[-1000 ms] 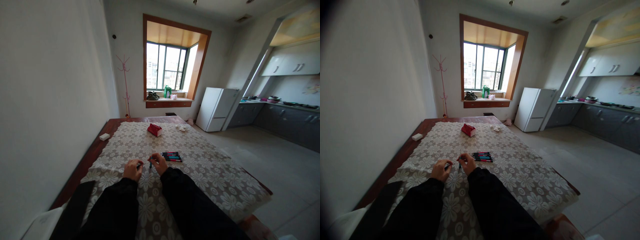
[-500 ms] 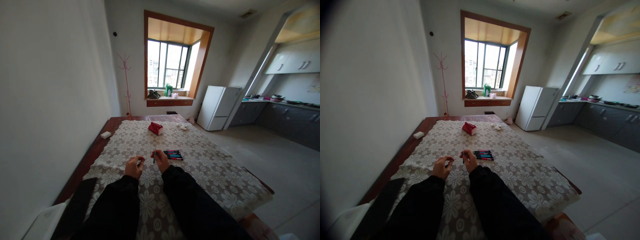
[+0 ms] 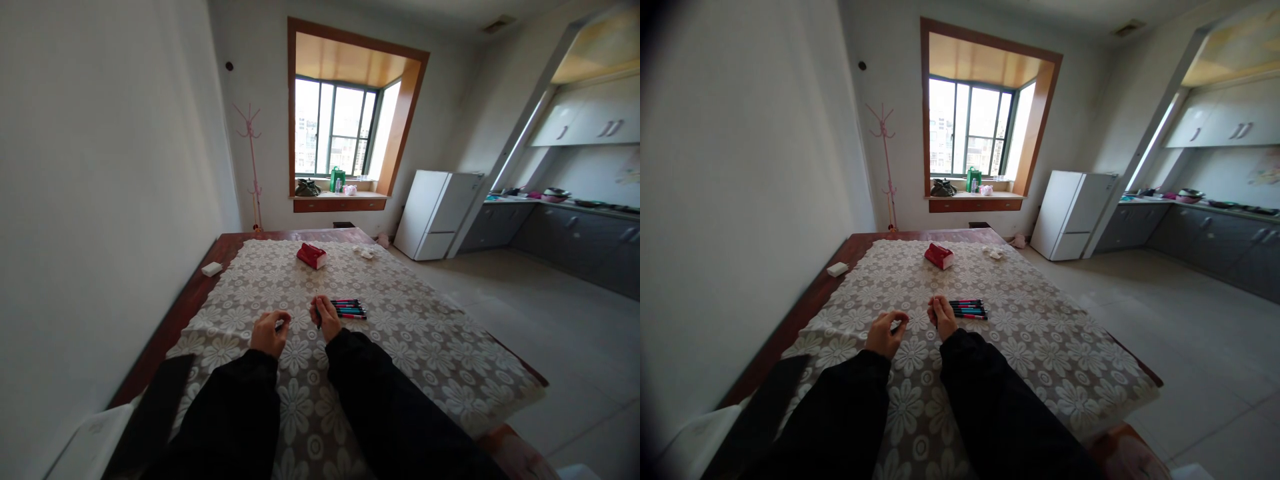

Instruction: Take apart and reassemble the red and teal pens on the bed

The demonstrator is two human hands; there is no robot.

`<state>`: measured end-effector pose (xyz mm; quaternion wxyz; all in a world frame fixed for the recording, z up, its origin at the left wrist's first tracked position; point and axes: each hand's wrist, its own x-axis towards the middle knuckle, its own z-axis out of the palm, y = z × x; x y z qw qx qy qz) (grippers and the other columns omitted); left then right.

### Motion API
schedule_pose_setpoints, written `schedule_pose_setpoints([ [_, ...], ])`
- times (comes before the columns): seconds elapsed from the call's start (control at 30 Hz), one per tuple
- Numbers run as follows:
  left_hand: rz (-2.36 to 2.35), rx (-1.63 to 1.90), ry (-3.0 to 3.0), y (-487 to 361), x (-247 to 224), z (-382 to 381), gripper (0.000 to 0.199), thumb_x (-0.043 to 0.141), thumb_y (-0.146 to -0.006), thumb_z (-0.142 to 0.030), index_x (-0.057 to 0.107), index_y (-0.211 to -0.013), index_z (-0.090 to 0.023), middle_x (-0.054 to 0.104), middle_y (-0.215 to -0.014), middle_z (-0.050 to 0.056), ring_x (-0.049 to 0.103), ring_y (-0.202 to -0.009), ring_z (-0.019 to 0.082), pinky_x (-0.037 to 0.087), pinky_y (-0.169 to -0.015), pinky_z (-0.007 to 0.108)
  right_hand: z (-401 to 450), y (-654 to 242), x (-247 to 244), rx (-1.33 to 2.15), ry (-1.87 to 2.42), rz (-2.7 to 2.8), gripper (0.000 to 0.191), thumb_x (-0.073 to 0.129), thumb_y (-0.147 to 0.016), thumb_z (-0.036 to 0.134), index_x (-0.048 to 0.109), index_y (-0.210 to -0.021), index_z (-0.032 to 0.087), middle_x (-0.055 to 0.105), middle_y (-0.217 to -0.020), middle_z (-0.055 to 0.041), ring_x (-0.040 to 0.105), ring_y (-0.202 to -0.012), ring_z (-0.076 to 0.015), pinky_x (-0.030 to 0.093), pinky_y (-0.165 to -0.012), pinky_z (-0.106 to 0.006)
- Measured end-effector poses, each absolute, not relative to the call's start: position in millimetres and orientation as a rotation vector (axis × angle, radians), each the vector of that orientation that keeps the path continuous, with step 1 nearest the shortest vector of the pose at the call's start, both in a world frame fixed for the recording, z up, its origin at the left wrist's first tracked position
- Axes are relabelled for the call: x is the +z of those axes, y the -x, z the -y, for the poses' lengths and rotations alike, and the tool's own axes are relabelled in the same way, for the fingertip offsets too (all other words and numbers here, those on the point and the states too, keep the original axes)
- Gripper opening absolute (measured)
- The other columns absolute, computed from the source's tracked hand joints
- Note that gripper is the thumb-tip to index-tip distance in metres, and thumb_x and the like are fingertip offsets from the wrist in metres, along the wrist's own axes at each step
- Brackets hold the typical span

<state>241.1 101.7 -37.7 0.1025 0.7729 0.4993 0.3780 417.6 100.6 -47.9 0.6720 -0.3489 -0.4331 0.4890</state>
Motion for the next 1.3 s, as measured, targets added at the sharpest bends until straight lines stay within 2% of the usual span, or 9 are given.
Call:
schedule_pose_setpoints([
  [0.1, -1.468, 1.12, -2.283, -241, -38, -102, 0.012, 0.056, -0.077, -0.023, 0.067, -0.082, -0.024, 0.066, -0.083, 0.001, 0.06, -0.085, 0.017, 0.046, -0.082, 0.03, -101, -418, -48, 1.118, 0.802, 0.918, 0.04, 0.062, -0.074, 0.058, 0.045, -0.075, 0.021, 0.044, -0.058, 0.0045, 0.039, -0.046, -0.0074, 0.026, -0.039, -0.018],
  [0.23, -1.46, 1.154, -2.281, -241, -38, -102, 0.014, 0.055, -0.078, -0.024, 0.067, -0.087, -0.024, 0.068, -0.083, 0.0, 0.061, -0.085, 0.017, 0.046, -0.083, 0.031, -101, -421, -49, 1.122, 0.776, 0.943, 0.036, 0.061, -0.077, 0.053, 0.045, -0.078, 0.021, 0.048, -0.058, 0.0042, 0.043, -0.048, -0.0087, 0.029, -0.04, -0.019],
  [0.37, -1.399, 1.17, -2.303, -240, -39, -104, 0.017, 0.054, -0.08, -0.024, 0.067, -0.09, -0.026, 0.071, -0.089, -0.001, 0.06, -0.09, 0.018, 0.046, -0.085, 0.032, -97, -422, -45, 1.065, 0.802, 1.046, 0.031, 0.056, -0.081, 0.05, 0.044, -0.078, 0.022, 0.055, -0.058, 0.0037, 0.039, -0.044, -0.008, 0.028, -0.041, -0.02],
  [0.53, -1.411, 1.17, -2.293, -239, -40, -105, 0.017, 0.054, -0.078, -0.022, 0.068, -0.087, -0.025, 0.071, -0.091, 0.0, 0.06, -0.092, 0.019, 0.045, -0.086, 0.033, -90, -421, -36, 0.954, 0.848, 1.2, 0.029, 0.057, -0.081, 0.046, 0.045, -0.074, 0.021, 0.065, -0.069, -0.0004, 0.037, -0.046, -0.009, 0.029, -0.046, -0.023],
  [0.73, -1.397, 1.225, -2.274, -240, -36, -102, 0.016, 0.055, -0.077, -0.02, 0.067, -0.085, -0.025, 0.071, -0.088, -0.001, 0.061, -0.09, 0.018, 0.046, -0.084, 0.031, -90, -421, -34, 0.959, 0.831, 1.18, 0.027, 0.062, -0.078, 0.043, 0.045, -0.076, 0.021, 0.067, -0.072, -0.0007, 0.033, -0.046, -0.0086, 0.025, -0.046, -0.023],
  [0.93, -1.389, 1.205, -2.284, -239, -32, -100, 0.017, 0.053, -0.079, -0.02, 0.067, -0.087, -0.025, 0.071, -0.091, -0.001, 0.061, -0.091, 0.018, 0.045, -0.086, 0.032, -89, -418, -31, 0.981, 0.821, 1.141, 0.03, 0.05, -0.085, 0.047, 0.051, -0.099, 0.021, 0.065, -0.069, 0.0001, 0.032, -0.043, -0.0086, 0.023, -0.044, -0.023],
  [1.03, -1.404, 1.208, -2.266, -239, -31, -100, 0.017, 0.053, -0.078, -0.02, 0.067, -0.086, -0.025, 0.071, -0.089, -0.001, 0.061, -0.09, 0.018, 0.046, -0.085, 0.032, -91, -417, -32, 0.944, 0.839, 1.129, 0.033, 0.044, -0.088, 0.051, 0.053, -0.083, 0.02, 0.063, -0.064, -0.0005, 0.034, -0.043, -0.0084, 0.023, -0.043, -0.023],
  [1.1, -1.399, 1.223, -2.257, -239, -30, -99, 0.016, 0.054, -0.078, -0.02, 0.067, -0.086, -0.025, 0.071, -0.088, -0.001, 0.061, -0.09, 0.018, 0.046, -0.085, 0.031, -93, -418, -35, 0.934, 0.841, 1.154, 0.032, 0.048, -0.086, 0.05, 0.05, -0.076, 0.02, 0.063, -0.064, -0.0001, 0.035, -0.043, -0.0084, 0.024, -0.043, -0.023],
  [1.3, -1.387, 1.256, -2.244, -239, -29, -98, 0.016, 0.053, -0.079, -0.021, 0.067, -0.086, -0.024, 0.071, -0.088, 0.0, 0.06, -0.089, 0.018, 0.046, -0.085, 0.032, -93, -421, -40, 0.95, 0.817, 1.207, 0.024, 0.055, -0.084, 0.043, 0.044, -0.083, 0.022, 0.067, -0.067, 0.0, 0.035, -0.047, -0.0095, 0.025, -0.046, -0.024],
])
